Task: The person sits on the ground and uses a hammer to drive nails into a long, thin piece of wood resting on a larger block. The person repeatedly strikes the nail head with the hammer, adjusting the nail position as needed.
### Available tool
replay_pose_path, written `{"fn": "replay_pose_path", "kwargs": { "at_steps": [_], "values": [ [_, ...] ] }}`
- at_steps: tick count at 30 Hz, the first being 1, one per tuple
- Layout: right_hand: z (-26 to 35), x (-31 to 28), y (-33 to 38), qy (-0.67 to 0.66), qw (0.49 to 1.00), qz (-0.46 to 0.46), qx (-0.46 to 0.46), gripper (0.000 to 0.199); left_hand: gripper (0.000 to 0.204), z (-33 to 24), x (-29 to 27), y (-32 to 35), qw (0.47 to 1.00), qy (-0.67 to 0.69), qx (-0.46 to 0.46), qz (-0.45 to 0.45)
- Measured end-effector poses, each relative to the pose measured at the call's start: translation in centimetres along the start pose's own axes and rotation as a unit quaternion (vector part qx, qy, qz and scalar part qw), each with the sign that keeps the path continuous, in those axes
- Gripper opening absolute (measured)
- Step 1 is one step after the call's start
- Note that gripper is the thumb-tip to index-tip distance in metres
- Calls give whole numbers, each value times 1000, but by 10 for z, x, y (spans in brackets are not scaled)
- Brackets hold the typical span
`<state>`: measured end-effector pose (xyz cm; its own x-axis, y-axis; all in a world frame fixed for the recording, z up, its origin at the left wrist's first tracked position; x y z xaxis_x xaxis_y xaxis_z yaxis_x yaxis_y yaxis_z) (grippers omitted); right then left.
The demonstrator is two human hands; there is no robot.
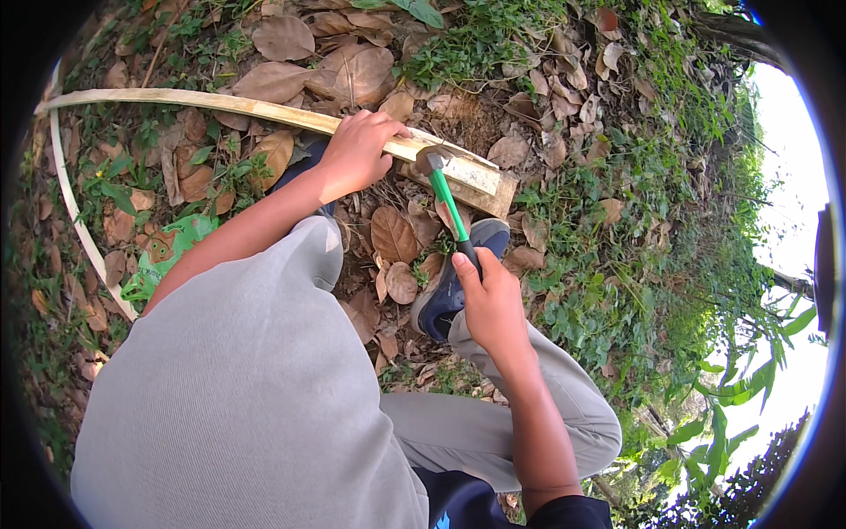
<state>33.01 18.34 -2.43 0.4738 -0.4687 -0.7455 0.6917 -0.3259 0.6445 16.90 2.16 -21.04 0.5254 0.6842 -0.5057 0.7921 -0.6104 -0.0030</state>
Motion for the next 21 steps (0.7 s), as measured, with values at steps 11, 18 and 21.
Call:
{"fn": "replay_pose_path", "kwargs": {
  "at_steps": [11,18,21],
  "values": [
    [-63,-19,-21,-275,946,12,173,36,36,1,0,-1,1000,-4,-14,12],
    [-94,-32,-27,-88,982,17,168,38,36,1,0,0,1000,0,-16,15],
    [-89,-31,-26,-69,985,16,157,39,36,1,1,-1,1000,5,-21,17]
  ]
}}
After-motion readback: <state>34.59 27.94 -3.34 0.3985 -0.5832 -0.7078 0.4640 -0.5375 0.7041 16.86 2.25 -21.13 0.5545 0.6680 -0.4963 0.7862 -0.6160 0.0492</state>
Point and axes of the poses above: each hand's wrist, its own y-axis away from the middle knuckle, its own x-axis out of the palm, z = x × y, the point moved 3 cm from there along -y, towards the middle knuckle, and after that the axes turned 10 degrees about y, right-handed, at the moved point
